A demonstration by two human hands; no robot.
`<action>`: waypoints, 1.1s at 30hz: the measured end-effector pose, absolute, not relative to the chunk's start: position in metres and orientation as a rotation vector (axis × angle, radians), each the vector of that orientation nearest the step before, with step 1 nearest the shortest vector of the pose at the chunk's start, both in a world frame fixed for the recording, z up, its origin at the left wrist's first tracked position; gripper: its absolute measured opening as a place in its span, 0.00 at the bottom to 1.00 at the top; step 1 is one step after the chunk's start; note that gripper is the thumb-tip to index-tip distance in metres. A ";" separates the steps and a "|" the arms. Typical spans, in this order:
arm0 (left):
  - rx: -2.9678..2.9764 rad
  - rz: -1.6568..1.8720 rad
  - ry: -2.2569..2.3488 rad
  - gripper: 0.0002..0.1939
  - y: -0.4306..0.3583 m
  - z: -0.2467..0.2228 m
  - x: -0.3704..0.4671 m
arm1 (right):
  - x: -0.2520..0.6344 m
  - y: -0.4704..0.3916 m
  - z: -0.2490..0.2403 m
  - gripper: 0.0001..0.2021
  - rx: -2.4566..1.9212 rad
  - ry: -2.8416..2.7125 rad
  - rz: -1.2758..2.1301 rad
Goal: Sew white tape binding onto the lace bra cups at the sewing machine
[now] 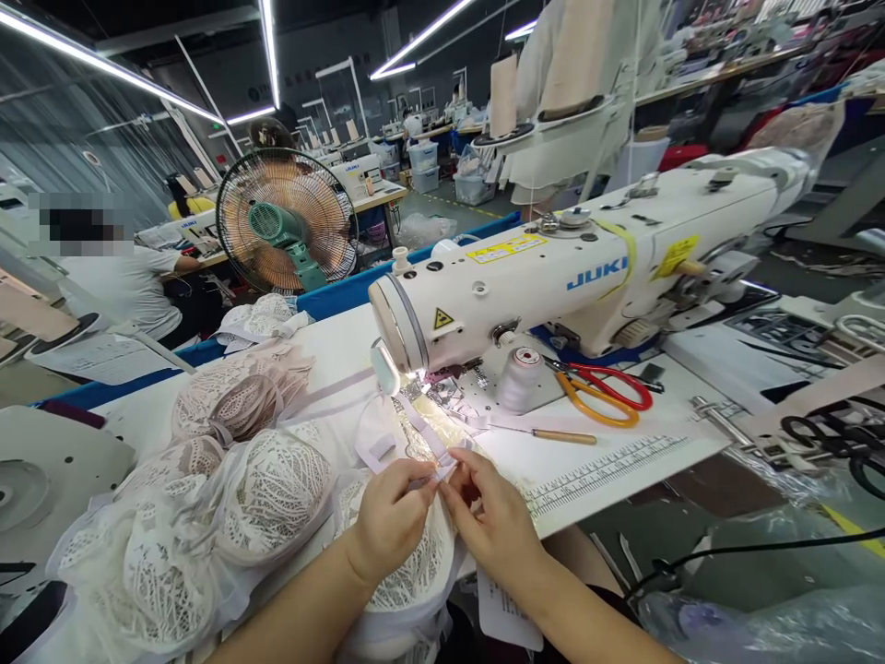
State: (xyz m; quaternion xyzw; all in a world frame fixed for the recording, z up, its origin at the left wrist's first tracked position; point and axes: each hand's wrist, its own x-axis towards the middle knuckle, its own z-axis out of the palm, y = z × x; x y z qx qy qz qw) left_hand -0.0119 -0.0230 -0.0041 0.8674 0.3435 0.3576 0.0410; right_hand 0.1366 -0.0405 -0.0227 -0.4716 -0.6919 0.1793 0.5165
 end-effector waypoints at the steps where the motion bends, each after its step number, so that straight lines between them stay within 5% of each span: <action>1: 2.660 1.075 1.071 0.12 -0.023 -0.005 -0.012 | 0.137 -0.041 -0.022 0.11 -1.126 -1.664 0.406; 6: 2.637 1.097 1.089 0.11 -0.024 -0.012 -0.012 | 0.137 -0.041 -0.024 0.01 -1.090 -1.647 0.298; 11: 2.313 1.024 1.225 0.09 -0.025 -0.010 -0.013 | 0.137 -0.037 -0.023 0.08 -1.133 -1.674 0.309; 26: 2.086 1.042 1.374 0.07 -0.023 0.008 -0.013 | 0.134 -0.019 -0.025 0.04 -0.961 -1.735 0.235; 33: 2.034 0.996 1.397 0.05 -0.023 0.010 -0.010 | 0.138 -0.018 -0.018 0.06 -1.130 -1.752 0.492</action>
